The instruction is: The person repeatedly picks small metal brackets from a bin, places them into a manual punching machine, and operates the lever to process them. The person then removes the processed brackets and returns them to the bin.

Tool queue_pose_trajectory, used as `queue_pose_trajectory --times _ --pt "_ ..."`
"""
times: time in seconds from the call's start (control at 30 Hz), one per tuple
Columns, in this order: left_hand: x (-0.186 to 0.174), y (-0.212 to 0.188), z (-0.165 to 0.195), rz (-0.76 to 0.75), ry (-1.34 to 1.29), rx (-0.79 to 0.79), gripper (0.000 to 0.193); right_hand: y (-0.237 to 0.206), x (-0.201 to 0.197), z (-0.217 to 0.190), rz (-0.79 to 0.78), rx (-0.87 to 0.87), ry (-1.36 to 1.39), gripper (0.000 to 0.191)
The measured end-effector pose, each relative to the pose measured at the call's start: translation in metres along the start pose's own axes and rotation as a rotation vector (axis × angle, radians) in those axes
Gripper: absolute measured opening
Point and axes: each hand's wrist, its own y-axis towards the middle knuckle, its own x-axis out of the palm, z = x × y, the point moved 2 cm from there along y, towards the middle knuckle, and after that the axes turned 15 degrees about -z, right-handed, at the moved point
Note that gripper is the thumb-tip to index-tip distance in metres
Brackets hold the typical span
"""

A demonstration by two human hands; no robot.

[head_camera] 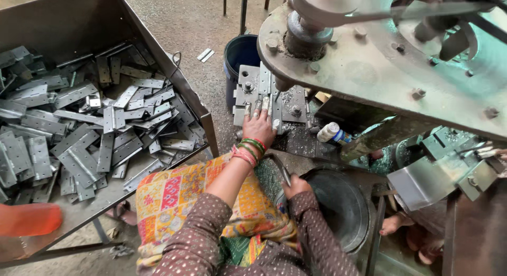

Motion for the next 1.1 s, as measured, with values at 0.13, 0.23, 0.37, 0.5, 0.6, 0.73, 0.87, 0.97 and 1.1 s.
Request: queue_pose_trajectory --times 0.13,0.23,0.37,0.5,0.6,0.73,0.87,0.97,1.1 --pt "0.006 -0.008 0.002 -0.039 -0.02 0.022 0.049 0.012 -0.007 0.0 -0.147 0.019 0.0 0.048" --pt "0.013 -0.014 0.007 -0.001 -0.007 0.029 0.05 0.024 -0.032 -0.005 -0.162 0.07 -0.056 0.05" --pt "0.021 -0.018 0.009 0.052 0.012 0.009 0.046 0.022 -0.037 -0.009 -0.169 0.044 -0.109 0.05" --pt "0.018 -0.011 -0.005 0.041 0.029 0.016 0.044 0.007 0.001 -0.003 -0.141 0.101 0.071 0.052" --pt "0.008 -0.009 -0.019 0.105 0.048 0.003 0.039 0.005 0.016 -0.001 -0.099 0.048 -0.053 0.055" --pt "0.008 -0.021 -0.017 0.086 0.138 0.112 0.044 0.01 -0.002 -0.003 -0.043 -0.059 -0.025 0.054" --pt "0.02 -0.022 -0.001 0.021 0.17 0.121 0.038 0.022 -0.039 -0.004 -0.149 0.085 -0.073 0.056" --pt "0.027 -0.004 0.004 -0.077 0.151 0.041 0.035 0.025 -0.043 -0.007 -0.105 -0.028 -0.173 0.059" --pt "0.028 0.015 0.003 0.05 0.087 0.061 0.035 0.014 -0.009 0.004 -0.165 0.108 0.037 0.049"
